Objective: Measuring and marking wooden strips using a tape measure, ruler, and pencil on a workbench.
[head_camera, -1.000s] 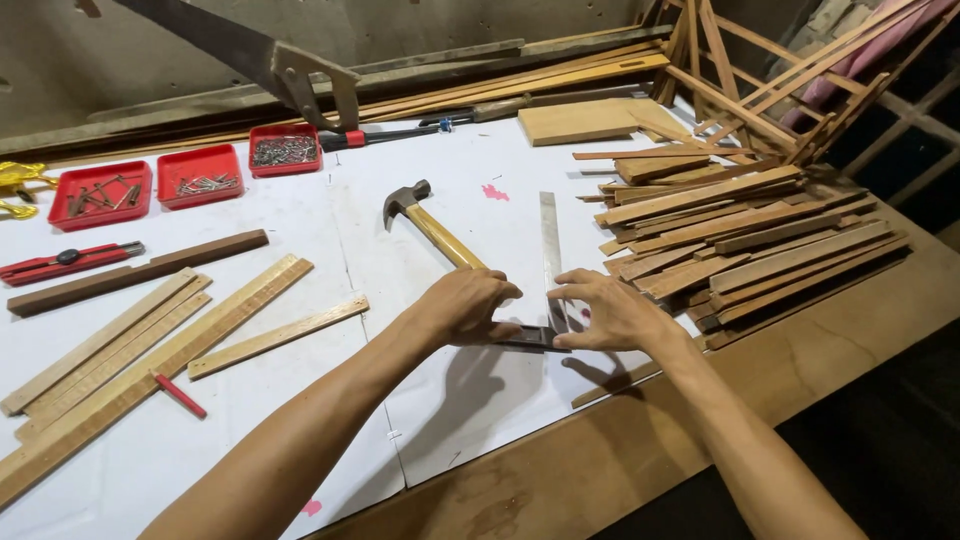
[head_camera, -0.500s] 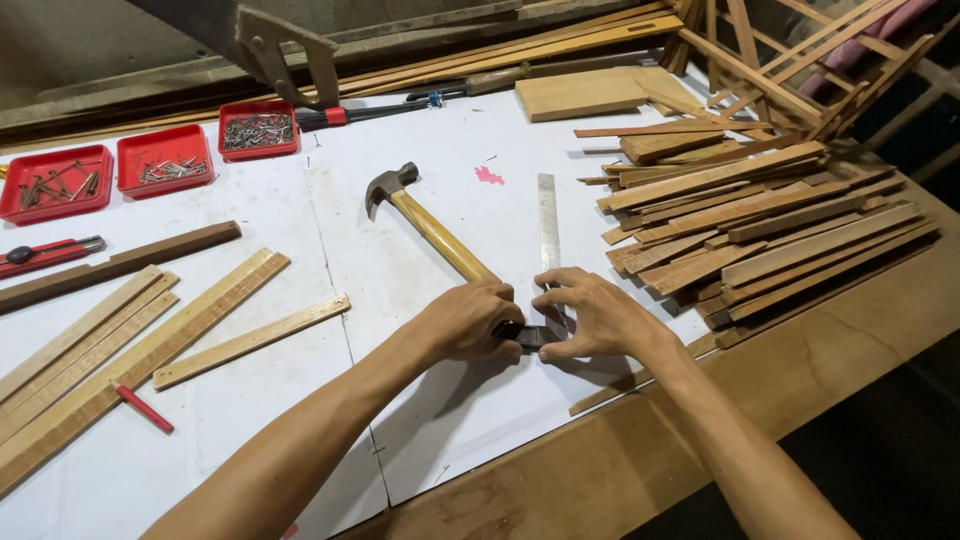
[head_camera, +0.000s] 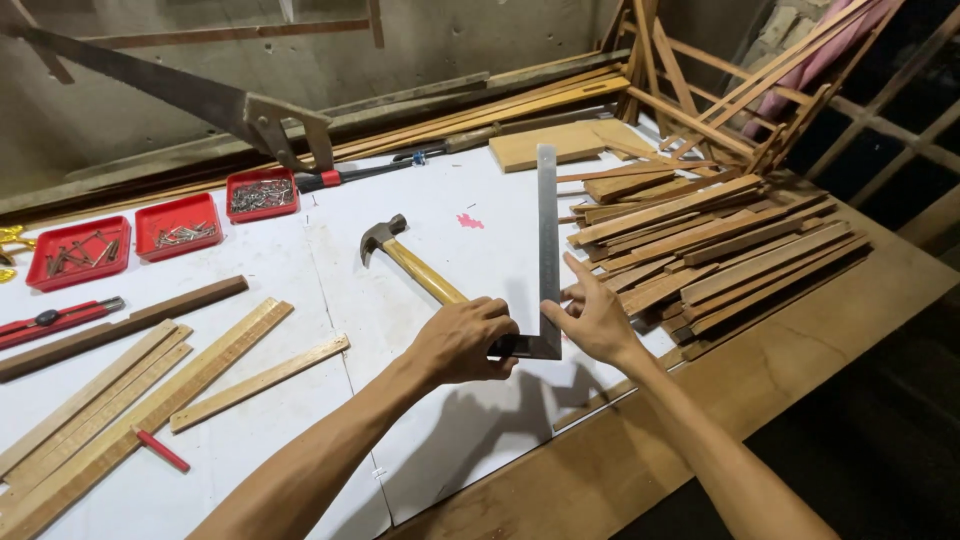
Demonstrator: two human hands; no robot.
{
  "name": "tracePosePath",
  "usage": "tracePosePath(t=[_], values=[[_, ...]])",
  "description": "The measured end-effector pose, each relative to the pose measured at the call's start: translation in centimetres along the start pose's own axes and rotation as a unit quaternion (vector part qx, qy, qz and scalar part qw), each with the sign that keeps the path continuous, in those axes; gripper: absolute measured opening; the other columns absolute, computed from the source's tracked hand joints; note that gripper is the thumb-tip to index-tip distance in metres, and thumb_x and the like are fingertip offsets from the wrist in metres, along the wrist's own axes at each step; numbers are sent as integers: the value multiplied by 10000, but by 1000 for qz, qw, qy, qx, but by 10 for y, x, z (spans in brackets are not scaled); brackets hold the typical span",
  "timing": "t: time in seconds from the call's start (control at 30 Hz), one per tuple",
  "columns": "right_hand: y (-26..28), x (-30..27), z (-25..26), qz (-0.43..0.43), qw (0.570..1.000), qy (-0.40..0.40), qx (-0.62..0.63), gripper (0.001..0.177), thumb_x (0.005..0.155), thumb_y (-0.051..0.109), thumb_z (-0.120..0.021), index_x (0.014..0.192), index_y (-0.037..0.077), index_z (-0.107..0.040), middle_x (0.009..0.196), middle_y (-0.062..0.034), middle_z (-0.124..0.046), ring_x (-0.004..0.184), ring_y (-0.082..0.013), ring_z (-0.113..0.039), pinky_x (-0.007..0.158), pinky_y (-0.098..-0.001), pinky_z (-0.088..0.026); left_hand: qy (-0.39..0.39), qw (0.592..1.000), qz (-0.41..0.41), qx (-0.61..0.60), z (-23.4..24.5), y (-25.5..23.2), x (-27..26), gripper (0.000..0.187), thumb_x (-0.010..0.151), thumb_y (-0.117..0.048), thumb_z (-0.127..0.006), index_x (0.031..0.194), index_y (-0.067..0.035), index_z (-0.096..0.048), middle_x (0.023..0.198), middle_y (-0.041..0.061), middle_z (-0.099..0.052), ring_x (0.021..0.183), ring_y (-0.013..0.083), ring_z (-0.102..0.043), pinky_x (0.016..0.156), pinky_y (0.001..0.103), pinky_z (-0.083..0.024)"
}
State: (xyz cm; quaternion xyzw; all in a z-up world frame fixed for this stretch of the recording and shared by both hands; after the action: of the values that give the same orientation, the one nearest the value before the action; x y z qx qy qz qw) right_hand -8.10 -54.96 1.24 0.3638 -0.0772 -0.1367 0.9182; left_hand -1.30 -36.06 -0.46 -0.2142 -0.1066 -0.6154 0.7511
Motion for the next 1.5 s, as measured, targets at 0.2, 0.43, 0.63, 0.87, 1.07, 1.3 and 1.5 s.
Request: tracePosePath(t=[0.2, 0.43, 0.63, 0.87, 1.07, 1.3, 1.5], values=[[25, -13, -8, 45, 989, -5, 137, 732, 932, 224, -597, 1546, -36, -293, 598, -45, -671, 490, -129, -610, 480, -270, -529, -5, 998, 41, -54, 28, -17, -27, 325, 739, -319, -776, 952, -89, -687, 947, 38, -636, 657, 223, -639, 576, 361, -557], [68, -18, -31, 75, 988, 28, 135, 733, 902, 176, -630, 1531, -28, -314, 579, -51, -634, 485, -121, -603, 455, -261, -503, -23, 998, 54, -29, 47, -6, -62, 341, 711, -302, -777, 939, -67, -684, 977, 38, -653, 612, 229, -648, 542, 347, -574], [103, -15, -55, 91, 984, 56, 145, 721, 901, 165, -633, 1523, -27, -321, 568, -41, -620, 479, -119, -609, 457, -266, -526, -13, 996, 87, 4, 71, 2, -94, 331, 738, -339, -771, 938, -82, -712, 906, 23, -651, 607, 213, -638, 517, 328, -564], [145, -13, -90, 120, 977, 86, 155, 711, 895, 135, -626, 1521, -23, -327, 545, -22, -582, 456, -118, -573, 443, -271, -504, -16, 992, 116, 50, 102, 8, -139, 354, 731, -352, -788, 929, -69, -710, 912, 38, -643, 593, 227, -641, 526, 352, -567], [179, -9, -131, 146, 962, 136, 188, 607, 948, 90, -513, 1518, -19, -336, 564, -24, -581, 474, -124, -579, 472, -270, -522, -26, 987, 150, 60, 131, 10, -184, 360, 717, -325, -795, 931, -53, -696, 914, 48, -644, 607, 240, -649, 533, 351, -568], [216, -3, -193, 163, 929, 219, 251, 370, 999, 93, -536, 1326, -77, -510, 655, -58, -623, 548, -132, -605, 517, -270, -544, -35, 974, 210, 74, 170, 10, -246, 329, 695, -321, -787, 896, -74, -705, 837, 60, -678, 659, 253, -679, 589, 387, -568], [249, -19, -249, 170, 892, 295, 299, 260, 1000, 124, -519, 1225, -5, -503, 685, -69, -657, 563, -118, -618, 520, -264, -542, 2, 902, 428, -53, 194, 13, -287, 309, 921, -408, -650, 998, -133, -766, 862, 91, -764, 732, 206, -683, 632, 368, -520]])
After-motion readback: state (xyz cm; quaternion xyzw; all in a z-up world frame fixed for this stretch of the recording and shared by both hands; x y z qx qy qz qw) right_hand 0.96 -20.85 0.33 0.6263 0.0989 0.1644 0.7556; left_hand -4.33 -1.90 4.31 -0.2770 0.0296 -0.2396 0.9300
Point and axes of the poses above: each hand's wrist, its own x-axis towards the middle knuckle, its own z-axis out of the back of the hand, y = z × x, the point moved 4 cm from there along x, towards the middle knuckle
